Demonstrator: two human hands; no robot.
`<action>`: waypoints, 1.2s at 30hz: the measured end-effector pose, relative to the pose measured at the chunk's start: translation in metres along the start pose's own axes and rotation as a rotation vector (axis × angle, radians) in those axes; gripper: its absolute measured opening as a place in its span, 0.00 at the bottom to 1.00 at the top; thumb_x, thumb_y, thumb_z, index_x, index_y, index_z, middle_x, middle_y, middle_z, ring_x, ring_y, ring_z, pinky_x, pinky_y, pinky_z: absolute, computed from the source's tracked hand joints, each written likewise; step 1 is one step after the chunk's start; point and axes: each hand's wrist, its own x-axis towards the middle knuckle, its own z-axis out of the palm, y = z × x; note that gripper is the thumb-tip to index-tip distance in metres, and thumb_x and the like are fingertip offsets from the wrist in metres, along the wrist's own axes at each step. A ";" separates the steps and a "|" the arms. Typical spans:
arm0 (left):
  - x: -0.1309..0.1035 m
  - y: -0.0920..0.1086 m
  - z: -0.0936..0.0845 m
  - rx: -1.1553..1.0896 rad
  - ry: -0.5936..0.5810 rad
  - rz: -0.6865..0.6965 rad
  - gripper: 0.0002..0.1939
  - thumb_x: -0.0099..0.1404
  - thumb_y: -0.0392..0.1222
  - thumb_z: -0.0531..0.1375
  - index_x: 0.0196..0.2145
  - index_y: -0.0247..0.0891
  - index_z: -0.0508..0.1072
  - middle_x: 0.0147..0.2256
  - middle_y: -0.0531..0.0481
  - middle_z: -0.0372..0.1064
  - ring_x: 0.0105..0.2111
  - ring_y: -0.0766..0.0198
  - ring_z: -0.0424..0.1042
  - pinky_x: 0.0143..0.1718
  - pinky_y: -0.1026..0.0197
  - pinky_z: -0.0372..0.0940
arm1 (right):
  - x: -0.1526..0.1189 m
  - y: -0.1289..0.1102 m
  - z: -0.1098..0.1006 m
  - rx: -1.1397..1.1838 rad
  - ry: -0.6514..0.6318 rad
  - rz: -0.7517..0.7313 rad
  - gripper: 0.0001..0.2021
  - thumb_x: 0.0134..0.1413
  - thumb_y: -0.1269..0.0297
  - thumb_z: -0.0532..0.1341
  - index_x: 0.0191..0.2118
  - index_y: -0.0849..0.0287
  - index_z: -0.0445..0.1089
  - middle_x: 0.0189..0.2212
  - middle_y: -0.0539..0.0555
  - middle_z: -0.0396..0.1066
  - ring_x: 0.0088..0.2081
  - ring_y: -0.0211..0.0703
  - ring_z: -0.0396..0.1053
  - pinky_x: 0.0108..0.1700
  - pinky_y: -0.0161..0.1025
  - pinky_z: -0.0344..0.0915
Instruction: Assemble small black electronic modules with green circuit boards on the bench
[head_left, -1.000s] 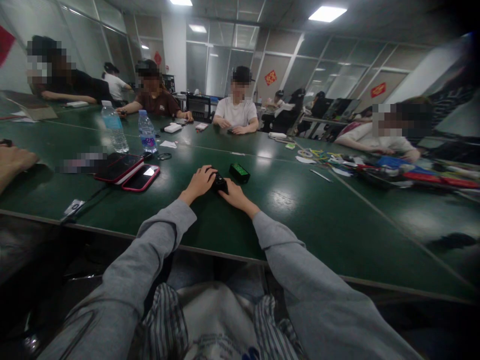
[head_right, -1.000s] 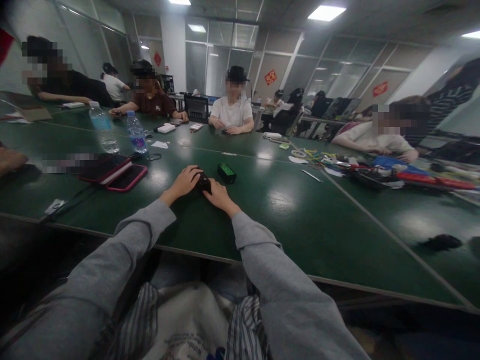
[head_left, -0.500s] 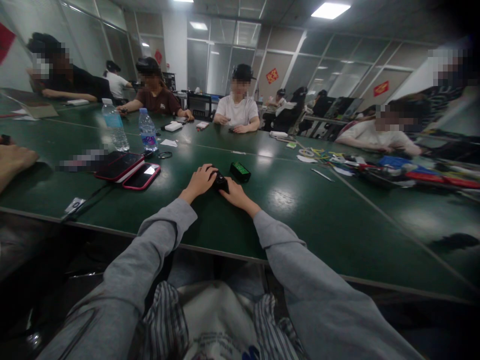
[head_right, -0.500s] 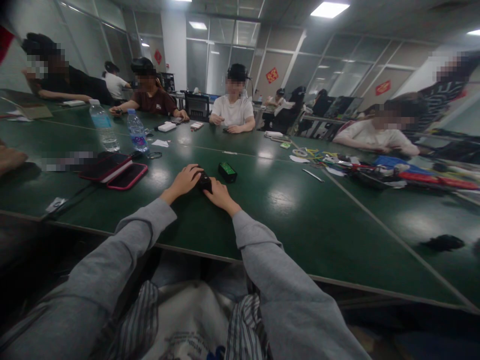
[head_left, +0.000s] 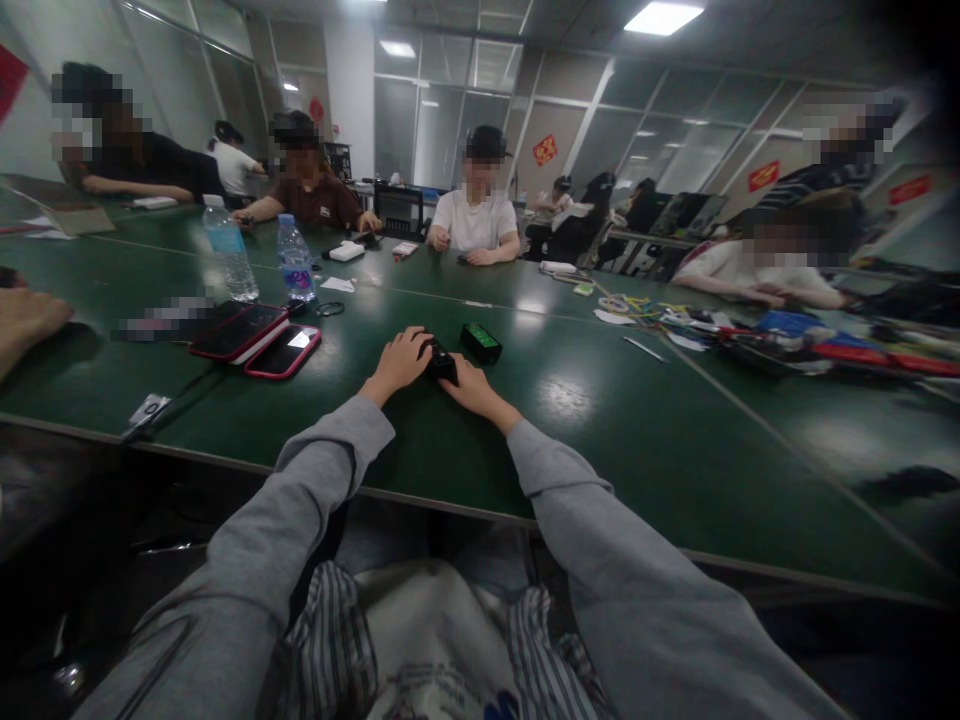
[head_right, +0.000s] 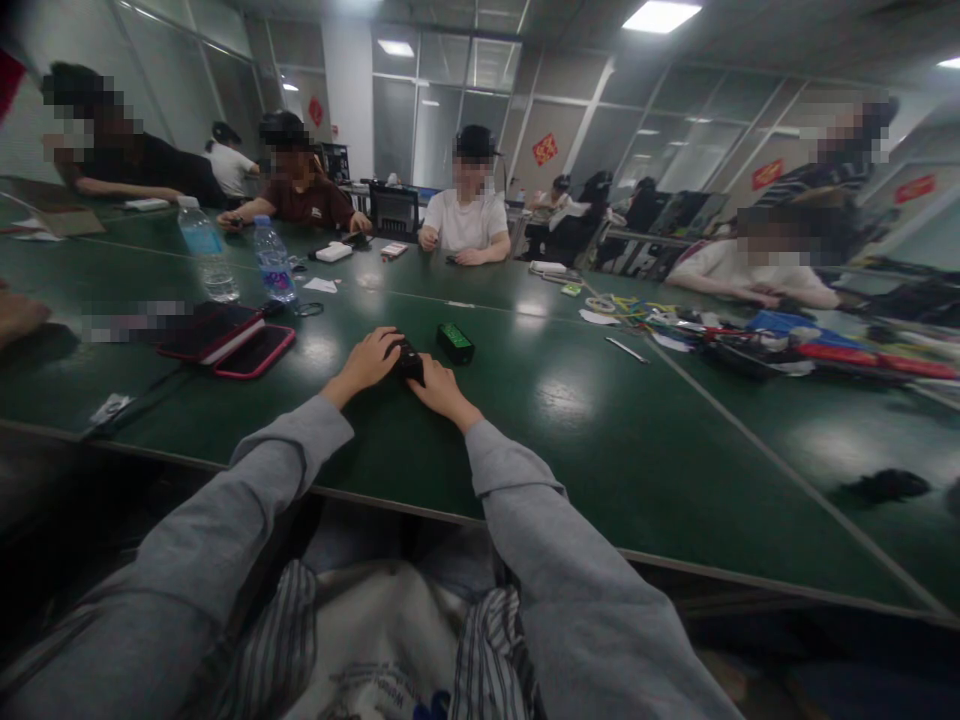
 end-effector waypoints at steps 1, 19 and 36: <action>0.000 0.000 0.000 -0.004 0.003 0.000 0.20 0.70 0.47 0.48 0.55 0.41 0.68 0.58 0.42 0.60 0.55 0.52 0.64 0.55 0.48 0.61 | 0.000 0.000 0.000 0.000 -0.001 0.002 0.26 0.57 0.63 0.60 0.59 0.63 0.54 0.52 0.65 0.67 0.54 0.55 0.65 0.53 0.51 0.60; 0.011 -0.017 0.011 -0.297 0.121 -0.050 0.15 0.67 0.41 0.53 0.48 0.40 0.73 0.50 0.46 0.71 0.50 0.60 0.70 0.55 0.54 0.64 | -0.002 -0.007 0.000 0.075 0.079 0.031 0.33 0.58 0.47 0.59 0.61 0.62 0.53 0.53 0.65 0.66 0.56 0.57 0.64 0.55 0.54 0.59; 0.016 -0.027 0.030 -0.542 0.096 -0.148 0.19 0.67 0.39 0.53 0.55 0.40 0.66 0.49 0.44 0.73 0.49 0.61 0.73 0.53 0.54 0.66 | -0.001 -0.020 -0.030 0.145 0.499 0.063 0.23 0.60 0.56 0.57 0.58 0.60 0.60 0.54 0.60 0.67 0.54 0.50 0.66 0.58 0.47 0.61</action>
